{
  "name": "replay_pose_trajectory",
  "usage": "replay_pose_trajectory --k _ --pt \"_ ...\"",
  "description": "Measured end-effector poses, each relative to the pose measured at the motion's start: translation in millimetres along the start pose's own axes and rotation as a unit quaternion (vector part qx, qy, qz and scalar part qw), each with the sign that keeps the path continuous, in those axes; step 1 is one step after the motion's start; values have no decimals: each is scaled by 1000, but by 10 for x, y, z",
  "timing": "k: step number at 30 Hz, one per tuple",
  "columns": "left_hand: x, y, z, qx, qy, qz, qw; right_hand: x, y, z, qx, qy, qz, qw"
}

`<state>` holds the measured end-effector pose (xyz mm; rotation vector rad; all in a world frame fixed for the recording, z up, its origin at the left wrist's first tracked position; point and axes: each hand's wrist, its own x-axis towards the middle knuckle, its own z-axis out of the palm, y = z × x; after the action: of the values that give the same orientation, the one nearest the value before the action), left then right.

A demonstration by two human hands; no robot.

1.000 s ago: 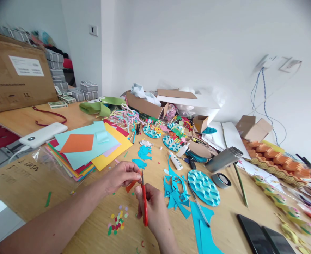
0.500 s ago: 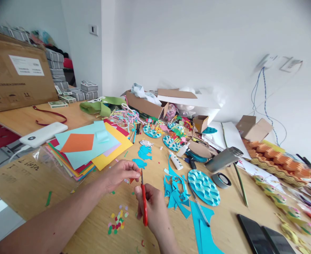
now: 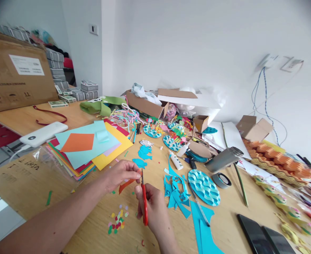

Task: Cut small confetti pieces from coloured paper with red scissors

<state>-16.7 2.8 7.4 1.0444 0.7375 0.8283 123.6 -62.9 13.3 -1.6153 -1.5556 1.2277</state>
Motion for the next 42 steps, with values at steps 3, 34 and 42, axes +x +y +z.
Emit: replay_pose_trajectory --k 3,34,42 --pt "3 -3 -9 3 4 1 1000 2 6 1 -1 2 -2 1000" --pt "6 15 -151 109 -2 -17 994 -31 20 -29 -3 -50 1 999" --pt "12 -3 -156 108 -6 -18 994 -49 -13 -38 -7 -57 -1 998"
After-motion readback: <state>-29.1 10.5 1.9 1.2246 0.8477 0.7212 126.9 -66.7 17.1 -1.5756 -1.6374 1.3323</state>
